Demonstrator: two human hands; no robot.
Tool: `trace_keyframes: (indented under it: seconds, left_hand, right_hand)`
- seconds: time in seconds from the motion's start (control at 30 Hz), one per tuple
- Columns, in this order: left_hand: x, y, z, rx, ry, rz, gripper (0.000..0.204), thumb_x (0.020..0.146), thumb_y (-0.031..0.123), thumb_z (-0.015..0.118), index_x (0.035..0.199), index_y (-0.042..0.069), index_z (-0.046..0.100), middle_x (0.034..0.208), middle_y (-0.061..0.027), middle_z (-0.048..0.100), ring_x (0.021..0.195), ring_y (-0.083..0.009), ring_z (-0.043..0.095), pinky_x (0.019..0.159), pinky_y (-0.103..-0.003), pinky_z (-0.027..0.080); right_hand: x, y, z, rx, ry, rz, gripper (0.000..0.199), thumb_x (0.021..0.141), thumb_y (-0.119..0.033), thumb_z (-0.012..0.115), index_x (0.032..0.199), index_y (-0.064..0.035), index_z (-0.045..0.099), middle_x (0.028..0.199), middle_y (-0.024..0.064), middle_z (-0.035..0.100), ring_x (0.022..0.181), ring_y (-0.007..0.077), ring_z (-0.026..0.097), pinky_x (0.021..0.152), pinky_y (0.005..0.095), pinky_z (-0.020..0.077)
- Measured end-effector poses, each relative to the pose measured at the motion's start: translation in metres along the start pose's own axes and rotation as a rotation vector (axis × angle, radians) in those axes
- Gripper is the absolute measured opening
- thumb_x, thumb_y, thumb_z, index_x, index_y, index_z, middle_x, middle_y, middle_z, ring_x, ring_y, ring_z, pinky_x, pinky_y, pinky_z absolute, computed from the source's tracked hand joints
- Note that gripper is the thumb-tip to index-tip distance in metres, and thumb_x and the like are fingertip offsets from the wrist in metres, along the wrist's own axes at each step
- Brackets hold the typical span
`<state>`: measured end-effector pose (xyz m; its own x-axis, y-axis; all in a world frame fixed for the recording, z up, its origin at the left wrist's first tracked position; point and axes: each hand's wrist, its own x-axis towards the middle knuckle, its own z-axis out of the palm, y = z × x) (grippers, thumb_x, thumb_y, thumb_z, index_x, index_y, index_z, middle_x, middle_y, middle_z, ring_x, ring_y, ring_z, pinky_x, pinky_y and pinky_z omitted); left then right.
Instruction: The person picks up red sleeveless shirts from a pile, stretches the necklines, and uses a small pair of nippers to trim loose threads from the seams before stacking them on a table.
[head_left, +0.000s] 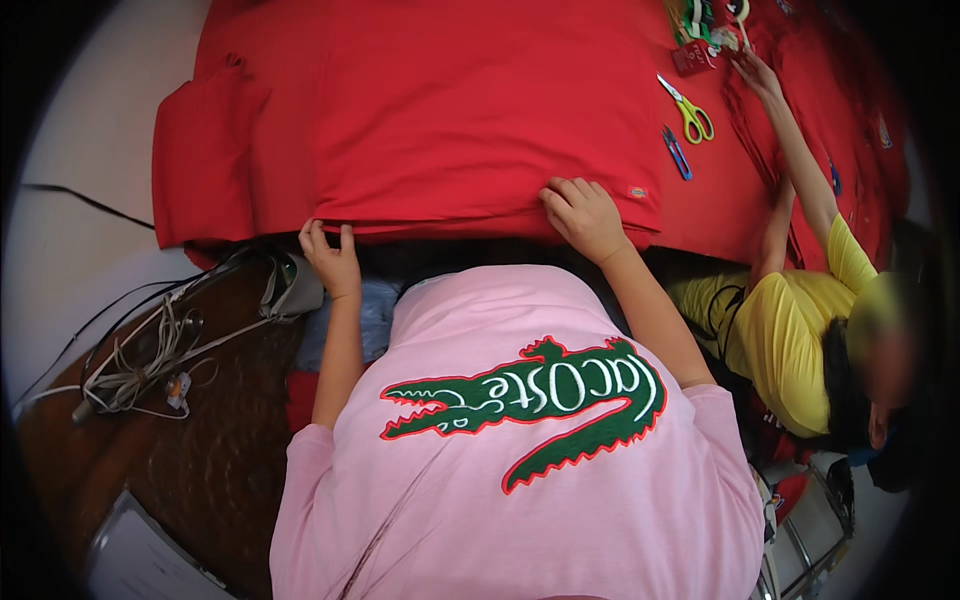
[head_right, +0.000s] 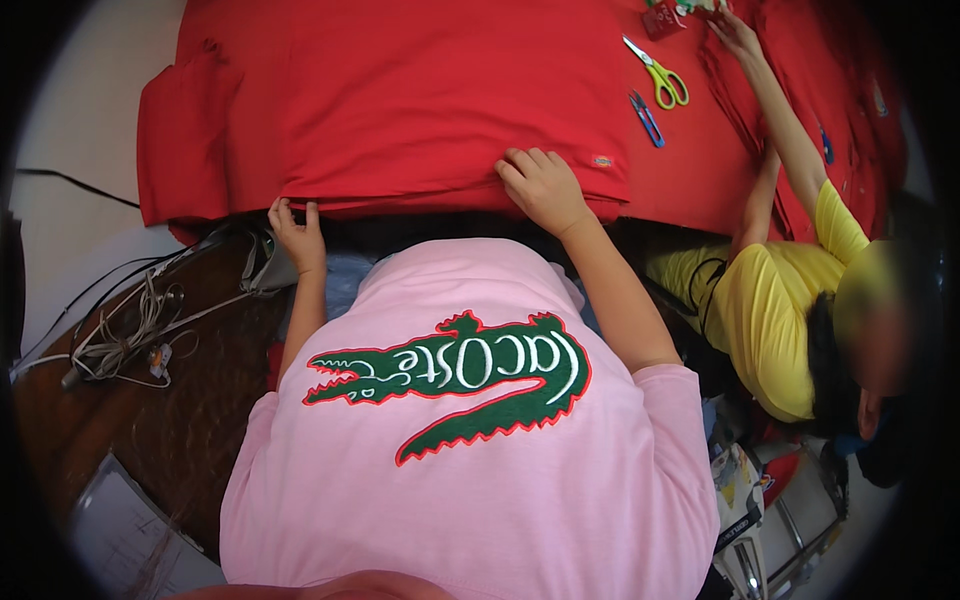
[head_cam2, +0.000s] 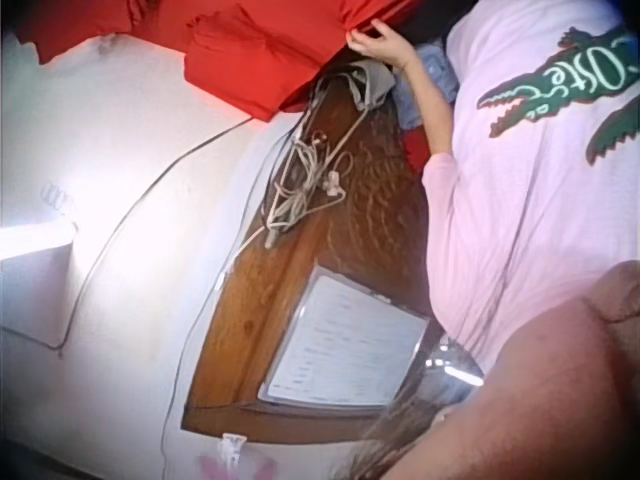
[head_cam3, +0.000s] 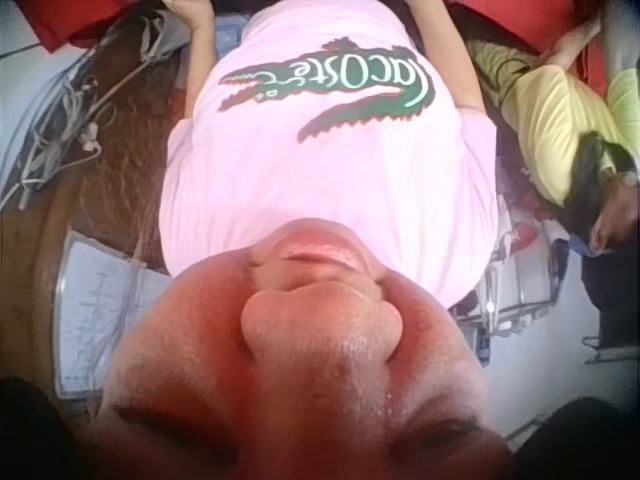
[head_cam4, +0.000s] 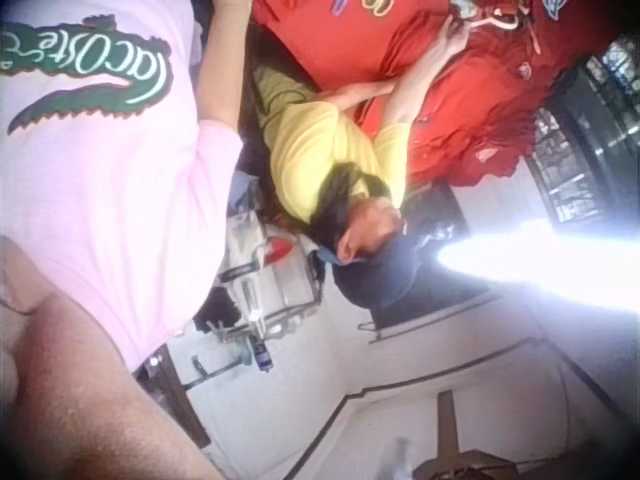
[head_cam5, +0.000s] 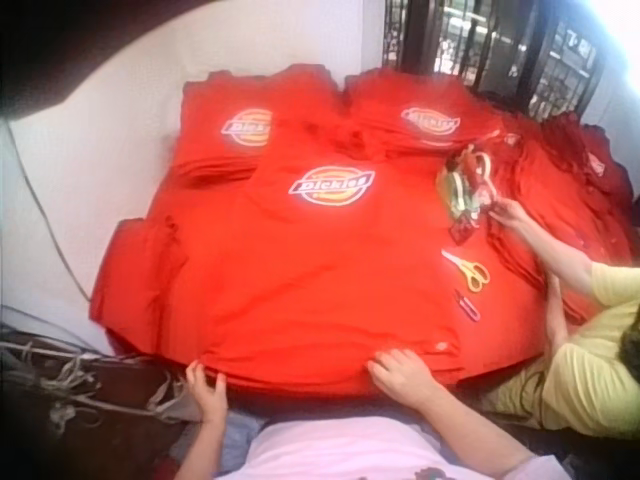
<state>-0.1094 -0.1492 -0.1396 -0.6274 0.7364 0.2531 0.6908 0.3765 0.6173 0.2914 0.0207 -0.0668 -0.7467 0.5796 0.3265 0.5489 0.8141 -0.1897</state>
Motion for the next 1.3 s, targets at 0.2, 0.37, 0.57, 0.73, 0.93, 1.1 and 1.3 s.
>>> trace_keyframes:
  seconds: [0.2,0.37,0.57,0.73,0.93,1.1,1.3]
  left_hand:
    - [0.004,0.013,0.003,-0.081,0.090,-0.064,0.038,0.079,0.016,0.081,0.102,0.003,0.052,0.114,-0.0167,0.060,0.110,-0.0398,0.057,0.098,-0.047,0.043]
    - [0.006,0.016,0.005,-0.116,0.067,-0.285,0.047,0.077,0.019,0.085,0.106,0.004,0.050,0.106,-0.0144,0.063,0.100,-0.0354,0.061,0.098,-0.045,0.043]
    - [0.041,0.046,-0.002,-0.263,0.083,-0.333,0.063,0.076,0.022,0.088,0.122,0.004,0.049,0.112,-0.0120,0.065,0.094,-0.0261,0.063,0.098,-0.042,0.043]
    - [0.045,0.038,0.021,0.000,0.099,-0.243,0.041,0.087,0.035,0.080,0.110,0.008,0.059,0.101,-0.0074,0.059,0.093,-0.0280,0.061,0.093,-0.047,0.043]
    - [0.049,0.035,0.036,-0.105,0.124,-0.373,0.034,0.091,0.034,0.075,0.105,0.007,0.059,0.108,-0.0116,0.061,0.101,-0.0327,0.060,0.094,-0.049,0.043]
    - [0.039,0.062,0.019,0.146,0.047,0.074,0.034,0.076,0.012,0.076,0.105,0.011,0.060,0.113,-0.0091,0.060,0.115,-0.0321,0.056,0.105,-0.047,0.037]
    - [0.029,0.086,0.010,0.077,-0.159,0.266,0.055,0.065,-0.005,0.067,0.116,0.016,0.070,0.113,-0.0066,0.060,0.114,-0.0307,0.057,0.103,-0.044,0.040]
  right_hand:
    - [0.041,0.007,-0.010,0.165,0.114,0.198,0.023,0.081,-0.010,0.074,0.102,-0.0090,0.065,0.098,0.0053,0.068,0.090,0.0250,0.067,0.075,0.0383,0.0543]
    - [0.032,0.007,-0.050,0.268,-0.080,0.192,0.022,0.081,-0.011,0.074,0.102,-0.0070,0.068,0.109,0.0086,0.067,0.099,0.0287,0.067,0.083,0.0414,0.0559]
    - [0.006,0.019,-0.014,0.195,-0.203,0.178,0.040,0.083,-0.027,0.078,0.118,-0.0104,0.067,0.112,0.0082,0.064,0.103,0.0295,0.064,0.084,0.0421,0.0544]
    - [0.053,-0.022,0.004,0.185,-0.160,0.068,0.045,0.085,-0.034,0.077,0.121,-0.0098,0.063,0.109,0.0083,0.061,0.101,0.0283,0.063,0.085,0.0421,0.0501]
    - [0.085,-0.035,0.042,0.188,-0.294,-0.063,0.039,0.082,-0.021,0.076,0.118,-0.0090,0.062,0.103,0.0105,0.064,0.096,0.0284,0.065,0.082,0.0436,0.0503]
    - [0.091,-0.001,-0.028,0.378,0.271,0.268,0.039,0.071,0.009,0.067,0.107,-0.0063,0.067,0.100,0.0112,0.067,0.092,0.0291,0.067,0.083,0.0396,0.0547]
    - [0.003,0.045,-0.105,0.090,0.370,0.501,0.029,0.071,0.017,0.058,0.089,-0.0017,0.071,0.097,0.0126,0.059,0.090,0.0260,0.064,0.080,0.0349,0.0524]
